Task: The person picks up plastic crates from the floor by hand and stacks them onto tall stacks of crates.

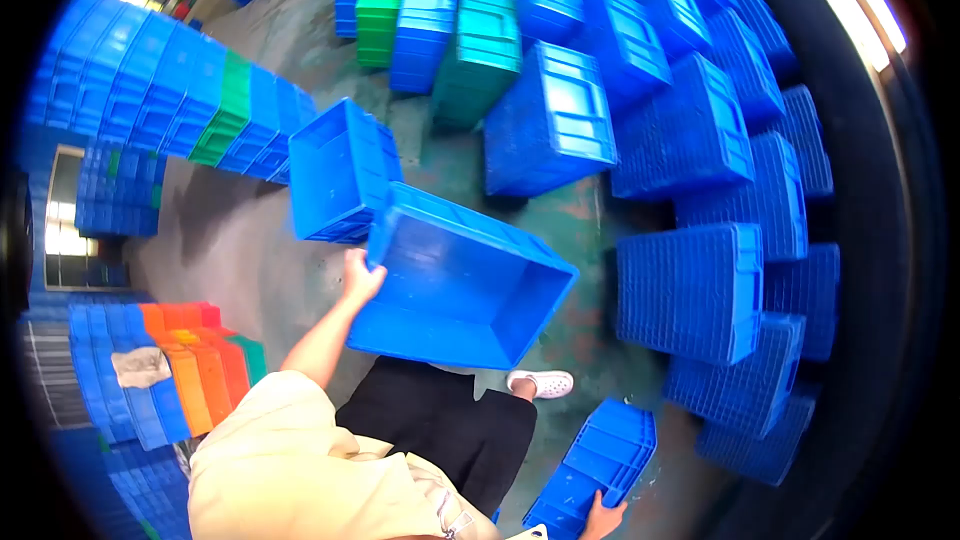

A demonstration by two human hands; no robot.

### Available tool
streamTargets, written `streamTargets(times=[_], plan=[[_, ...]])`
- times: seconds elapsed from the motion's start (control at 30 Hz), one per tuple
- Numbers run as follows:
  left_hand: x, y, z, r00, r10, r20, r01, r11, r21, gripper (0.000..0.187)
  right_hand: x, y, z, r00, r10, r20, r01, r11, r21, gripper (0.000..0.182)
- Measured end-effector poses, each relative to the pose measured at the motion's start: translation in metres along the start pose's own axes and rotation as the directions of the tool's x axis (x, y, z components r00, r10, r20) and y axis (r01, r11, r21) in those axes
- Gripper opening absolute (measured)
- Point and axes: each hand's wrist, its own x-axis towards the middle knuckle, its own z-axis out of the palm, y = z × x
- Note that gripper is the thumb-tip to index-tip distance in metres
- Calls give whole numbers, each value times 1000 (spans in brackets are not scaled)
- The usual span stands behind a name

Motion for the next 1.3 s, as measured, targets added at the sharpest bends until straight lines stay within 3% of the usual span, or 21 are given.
streamTargets(times=[0.07,0.13,0.2,0.23,0.3,0.37,0.43,0.5,0.57,0.6,0.63,0.7,0.77,0.93,1.03,1.23,1.3], plan=[[40,-109,-35,974,-13,-228,-2,998,-68,35,-51,-57,-36,999,17,46,-14,997,-75,56],[63,-191,-79,930,-366,-44,292,805,-517,37,-96,-96,-41,995,51,85,-39,989,-140,60],[82,-265,-103,794,-607,35,484,596,-641,35,-131,-110,-30,996,6,-92,-17,992,-123,69],[88,-299,-101,785,-618,39,486,575,-658,35,-144,-134,-29,994,-14,-111,0,992,-129,69],[99,-361,-92,593,-754,284,468,35,-883,36,-183,-196,-44,994,57,-92,-83,947,-311,78],[114,-380,-75,539,-724,431,415,-217,-884,40,-215,-267,-48,994,69,-81,-94,928,-360,72],[138,-385,-63,355,-560,748,632,-446,-634,45,-231,-308,-44,999,37,-21,-41,970,-240,69],[163,-390,-30,345,-476,809,538,-606,-586,43,-246,-342,-25,994,-49,-98,39,994,-99,60],[189,-407,1,372,-435,820,490,-658,-572,40,-242,-364,-11,991,-86,-102,84,996,-26,73],[196,-415,9,408,-411,815,438,-695,-570,37,-253,-383,-6,954,-233,-190,246,968,47,70],[204,-419,6,396,-414,819,438,-699,-565,37,-255,-399,1,954,-234,-186,244,969,34,70],[221,-420,-6,460,-449,766,498,-584,-641,33,-261,-431,13,854,-462,-240,520,773,363,46],[235,-413,-15,424,-480,768,498,-584,-640,34,-281,-480,8,866,-461,-195,500,811,305,43],[231,-409,-17,370,-548,750,389,-641,-661,40,-311,-576,17,823,-514,-241,562,681,470,47],[230,-411,-18,327,-573,752,338,-672,-659,41,-325,-626,13,720,-650,-242,685,609,400,46],[261,-427,0,296,-465,834,303,-783,-544,38,-354,-716,24,642,-710,-289,760,539,363,48],[260,-419,-6,296,-478,827,326,-764,-557,35,-360,-739,34,546,-755,-364,837,484,253,53]])
